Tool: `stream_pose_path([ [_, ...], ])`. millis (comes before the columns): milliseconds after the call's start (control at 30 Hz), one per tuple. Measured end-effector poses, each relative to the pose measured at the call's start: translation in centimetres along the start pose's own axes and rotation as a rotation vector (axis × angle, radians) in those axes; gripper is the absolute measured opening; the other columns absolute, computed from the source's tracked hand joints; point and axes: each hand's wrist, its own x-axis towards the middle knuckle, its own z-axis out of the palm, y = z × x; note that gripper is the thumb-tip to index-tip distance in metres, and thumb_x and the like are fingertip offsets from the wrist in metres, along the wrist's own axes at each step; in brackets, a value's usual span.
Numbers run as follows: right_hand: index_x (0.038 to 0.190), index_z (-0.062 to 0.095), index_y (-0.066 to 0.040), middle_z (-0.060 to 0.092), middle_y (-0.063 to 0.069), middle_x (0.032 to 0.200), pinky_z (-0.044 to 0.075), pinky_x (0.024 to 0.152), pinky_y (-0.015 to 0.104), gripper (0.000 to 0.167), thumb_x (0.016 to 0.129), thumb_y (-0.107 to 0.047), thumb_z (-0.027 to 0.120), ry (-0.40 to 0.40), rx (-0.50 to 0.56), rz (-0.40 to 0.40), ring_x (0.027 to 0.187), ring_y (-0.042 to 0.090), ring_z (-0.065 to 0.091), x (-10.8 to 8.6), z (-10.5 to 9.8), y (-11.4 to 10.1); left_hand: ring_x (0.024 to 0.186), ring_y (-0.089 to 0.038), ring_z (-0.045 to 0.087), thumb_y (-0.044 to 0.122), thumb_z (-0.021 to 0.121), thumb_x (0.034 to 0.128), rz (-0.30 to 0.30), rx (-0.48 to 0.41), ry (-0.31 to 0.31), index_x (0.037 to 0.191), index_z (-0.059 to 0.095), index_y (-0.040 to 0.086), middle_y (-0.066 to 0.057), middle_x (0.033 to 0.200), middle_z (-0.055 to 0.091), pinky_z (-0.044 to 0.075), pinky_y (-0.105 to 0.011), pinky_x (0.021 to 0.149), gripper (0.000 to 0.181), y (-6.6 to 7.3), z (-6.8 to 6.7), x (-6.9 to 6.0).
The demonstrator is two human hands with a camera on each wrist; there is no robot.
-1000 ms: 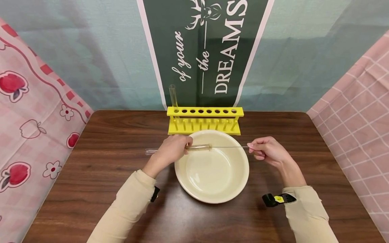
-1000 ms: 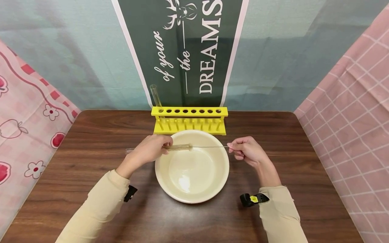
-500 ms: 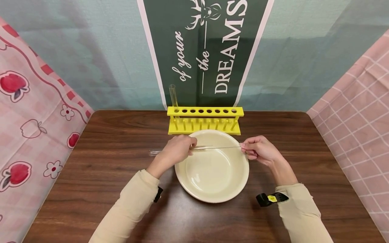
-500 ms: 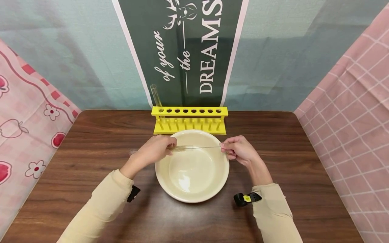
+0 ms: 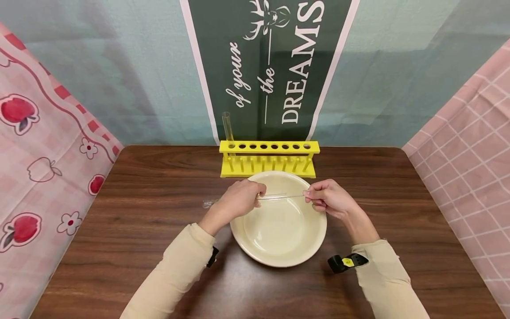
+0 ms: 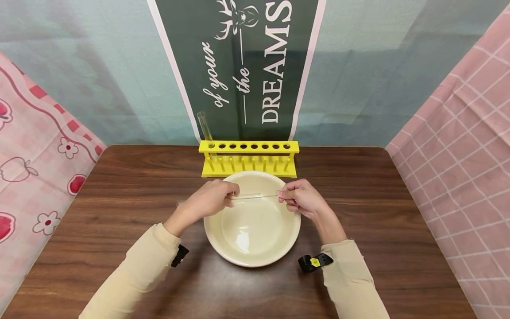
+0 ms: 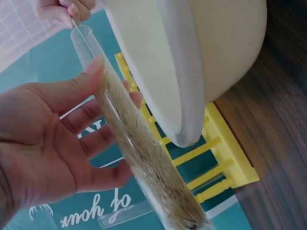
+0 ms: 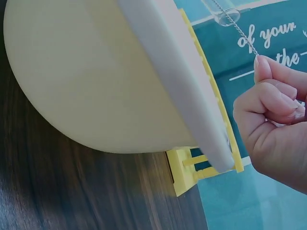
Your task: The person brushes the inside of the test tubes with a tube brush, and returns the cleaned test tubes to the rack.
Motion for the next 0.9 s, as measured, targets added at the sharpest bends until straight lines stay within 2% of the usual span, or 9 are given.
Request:
stream_pose_path([
  [133, 0.068, 0.066, -0.006, 0.055, 0.005, 0.062, 0.024, 0.044, 0.023, 0.03, 0.089, 0.005, 0.049, -0.027, -0.028, 0.002, 0.044, 0.01, 0.029, 0.3, 0.39, 0.1, 0.071, -0.016, 0.052, 0.009, 0.068, 0.0811, 0.027, -0.011, -0.015, 0.092, 0.063, 0.009, -0.002, 0.084, 0.062, 0.042, -0.028, 0.065, 0.013, 0.31, 0.06, 0.2],
  [367, 0.067, 0.064, -0.002, 0.054, 0.004, 0.06, 0.02, 0.045, 0.026, 0.027, 0.089, 0.005, 0.049, -0.041, -0.053, 0.012, 0.044, 0.012, 0.027, 0.47, 0.82, 0.16, 0.066, -0.016, 0.047, 0.008, 0.068, 0.0811, 0.031, -0.013, -0.022, 0.087, 0.061, 0.008, -0.002, 0.082, 0.061, 0.039, -0.027, 0.062, 0.01, 0.39, 0.15, 0.15],
  [500, 0.068, 0.064, -0.001, 0.052, 0.004, 0.059, 0.02, 0.046, 0.027, 0.027, 0.09, 0.005, 0.049, -0.047, -0.065, 0.011, 0.044, 0.012, 0.028, 0.56, 0.8, 0.31, 0.068, -0.016, 0.049, 0.008, 0.068, 0.0817, 0.028, -0.014, -0.035, 0.09, 0.062, 0.007, -0.004, 0.086, 0.063, 0.042, -0.029, 0.064, 0.011, 0.36, 0.07, 0.08],
  [667, 0.068, 0.063, -0.002, 0.051, 0.005, 0.06, 0.022, 0.046, 0.027, 0.026, 0.089, 0.004, 0.05, -0.046, -0.107, 0.01, 0.044, 0.012, 0.031, 0.66, 0.73, 0.48, 0.073, -0.016, 0.054, 0.01, 0.065, 0.084, 0.021, -0.025, -0.081, 0.097, 0.063, 0.008, -0.003, 0.09, 0.064, 0.044, -0.029, 0.069, 0.013, 0.04, -0.1, 0.23],
  [767, 0.068, 0.064, -0.004, 0.053, 0.005, 0.062, 0.025, 0.046, 0.025, 0.026, 0.089, 0.003, 0.052, -0.039, -0.143, 0.006, 0.045, 0.012, 0.033, 0.68, 0.72, 0.46, 0.068, -0.014, 0.052, 0.011, 0.065, 0.0847, 0.017, -0.046, -0.103, 0.095, 0.062, 0.009, -0.001, 0.079, 0.06, 0.043, -0.027, 0.067, 0.011, -0.24, -0.19, 0.38],
  [900, 0.068, 0.065, -0.005, 0.054, 0.004, 0.062, 0.028, 0.047, 0.024, 0.026, 0.088, 0.004, 0.053, -0.033, -0.171, -0.007, 0.047, 0.012, 0.034, 0.67, 0.66, 0.41, 0.062, -0.012, 0.044, 0.011, 0.065, 0.0842, 0.013, -0.081, -0.121, 0.089, 0.06, 0.009, 0.002, 0.064, 0.046, 0.039, -0.026, 0.064, 0.008, -0.47, -0.31, 0.51],
])
